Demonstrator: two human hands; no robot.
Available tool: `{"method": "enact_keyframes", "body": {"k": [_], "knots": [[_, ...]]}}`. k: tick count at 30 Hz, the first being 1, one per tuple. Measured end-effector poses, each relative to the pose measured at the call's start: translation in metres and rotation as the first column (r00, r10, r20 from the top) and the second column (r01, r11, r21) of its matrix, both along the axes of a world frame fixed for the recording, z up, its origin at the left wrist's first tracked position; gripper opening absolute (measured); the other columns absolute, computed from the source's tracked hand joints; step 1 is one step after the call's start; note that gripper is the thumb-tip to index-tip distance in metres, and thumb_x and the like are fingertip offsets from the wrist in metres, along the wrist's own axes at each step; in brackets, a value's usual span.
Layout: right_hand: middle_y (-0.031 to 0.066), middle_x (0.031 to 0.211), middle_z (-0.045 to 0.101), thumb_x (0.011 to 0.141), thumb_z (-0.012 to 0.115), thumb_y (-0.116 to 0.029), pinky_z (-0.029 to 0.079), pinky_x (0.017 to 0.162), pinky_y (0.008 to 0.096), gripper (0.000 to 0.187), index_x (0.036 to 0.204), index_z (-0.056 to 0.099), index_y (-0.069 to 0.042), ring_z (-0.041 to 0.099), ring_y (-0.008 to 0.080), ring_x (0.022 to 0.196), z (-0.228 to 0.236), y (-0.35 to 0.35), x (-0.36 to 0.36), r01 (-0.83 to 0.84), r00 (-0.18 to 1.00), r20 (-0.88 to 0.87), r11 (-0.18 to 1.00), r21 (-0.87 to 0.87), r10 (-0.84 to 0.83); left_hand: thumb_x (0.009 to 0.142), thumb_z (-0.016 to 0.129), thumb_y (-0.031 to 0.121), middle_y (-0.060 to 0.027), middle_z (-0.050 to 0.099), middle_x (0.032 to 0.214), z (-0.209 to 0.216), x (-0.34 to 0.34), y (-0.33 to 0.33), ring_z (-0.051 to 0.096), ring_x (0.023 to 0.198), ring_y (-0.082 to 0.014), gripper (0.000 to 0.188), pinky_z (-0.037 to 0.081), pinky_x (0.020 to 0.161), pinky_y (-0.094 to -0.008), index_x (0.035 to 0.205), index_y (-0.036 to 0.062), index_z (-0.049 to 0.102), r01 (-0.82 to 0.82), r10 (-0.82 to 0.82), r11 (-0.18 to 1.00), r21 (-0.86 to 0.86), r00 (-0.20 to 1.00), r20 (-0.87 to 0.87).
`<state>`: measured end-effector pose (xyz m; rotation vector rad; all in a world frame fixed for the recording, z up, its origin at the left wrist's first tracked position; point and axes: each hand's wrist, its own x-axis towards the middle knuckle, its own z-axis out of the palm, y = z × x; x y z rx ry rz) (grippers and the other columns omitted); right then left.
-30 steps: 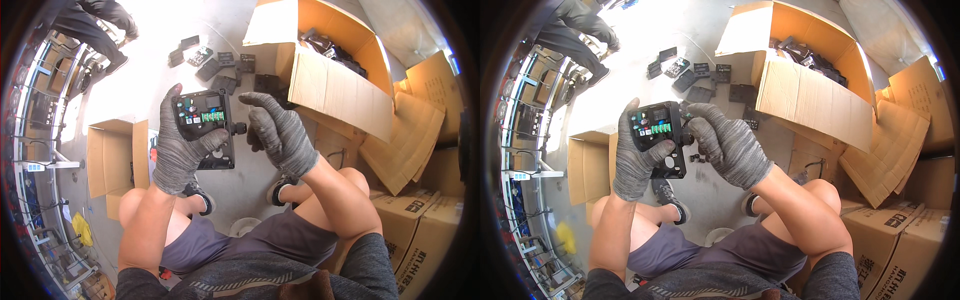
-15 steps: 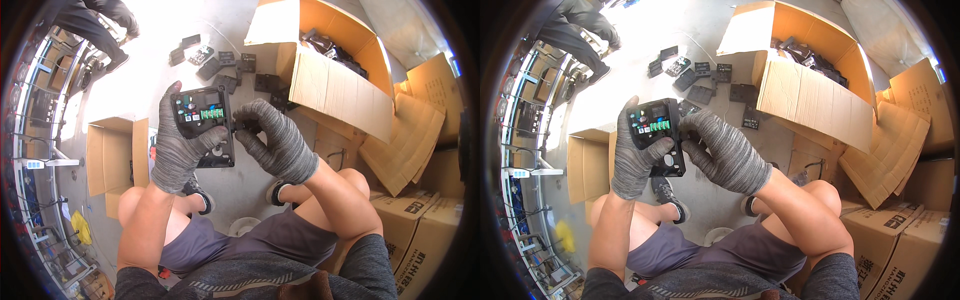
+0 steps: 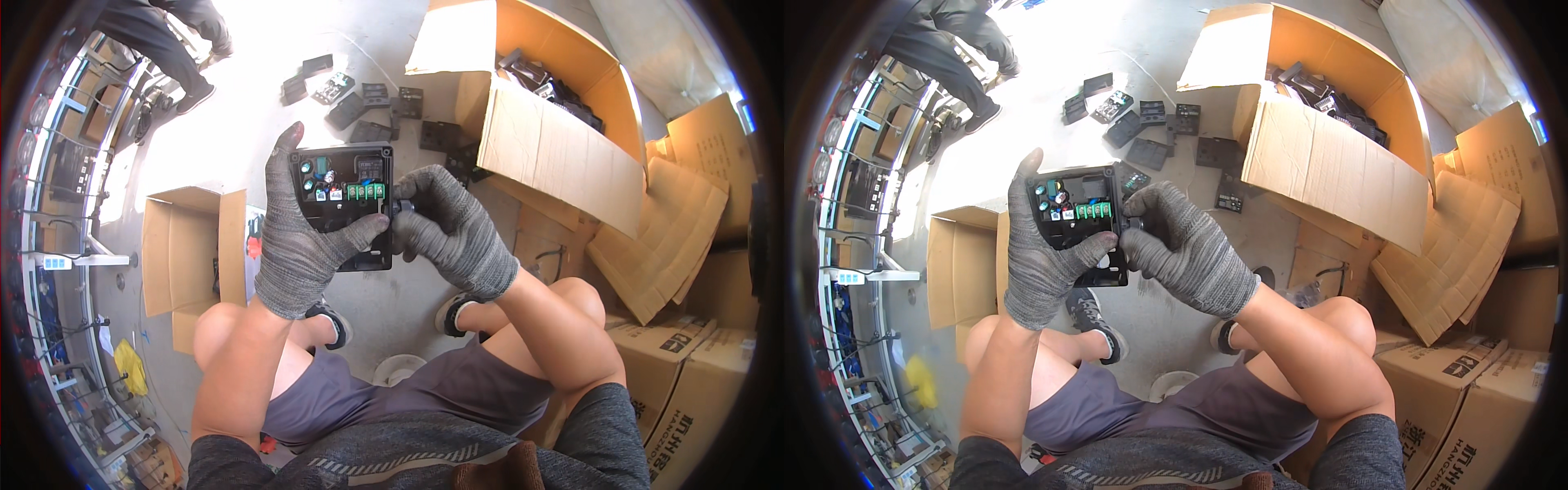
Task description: The person, wearing gloves, inserts small components into an electronic housing and then places the assembled units into a cardboard box.
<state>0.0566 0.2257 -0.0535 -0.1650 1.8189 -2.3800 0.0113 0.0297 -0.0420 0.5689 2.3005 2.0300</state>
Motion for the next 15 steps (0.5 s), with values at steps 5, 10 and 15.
{"method": "enact_keyframes", "body": {"k": [5, 10, 15], "knots": [[0.0073, 0.083, 0.065, 0.091, 0.075, -0.013, 0.055, 0.065, 0.0275, 0.031, 0.114, 0.058, -0.002, 0.064, 0.0102, 0.075, 0.007, 0.018, -0.007, 0.033, 0.966, -0.246, 0.899, 0.436, 0.084, 0.072, 0.091, 0.009, -0.0148, 0.055, 0.128, 0.003, 0.002, 0.001, 0.064, 0.111, -0.0219, 0.113, 0.057, 0.095, -0.0343, 0.156, 0.0101, 0.015, 0.048, -0.061, 0.995, 0.092, 0.987, 0.148], [0.0116, 0.083, 0.067, 0.088, 0.078, -0.015, 0.055, 0.065, 0.0294, 0.03, 0.108, 0.062, 0.0, 0.065, 0.0123, 0.073, 0.017, 0.016, -0.007, 0.152, 0.9, -0.416, 0.801, 0.579, 0.13, 0.073, 0.09, 0.007, -0.0154, 0.056, 0.128, 0.005, 0.007, 0.003, 0.064, 0.113, -0.0234, 0.112, 0.058, 0.095, -0.0358, 0.156, 0.0105, 0.014, 0.049, -0.073, 0.99, 0.134, 0.981, 0.18], [0.0104, 0.069, 0.065, 0.087, 0.075, -0.015, 0.053, 0.06, 0.0282, 0.026, 0.104, 0.065, 0.001, 0.06, 0.0098, 0.063, 0.019, 0.014, -0.004, 0.153, 0.96, -0.279, 0.803, 0.576, 0.017, 0.073, 0.089, 0.006, -0.0167, 0.055, 0.129, 0.005, 0.009, 0.004, 0.064, 0.113, -0.0242, 0.111, 0.058, 0.095, -0.0364, 0.156, 0.0103, 0.015, 0.044, -0.06, 0.992, 0.116, 0.988, 0.14]]}}
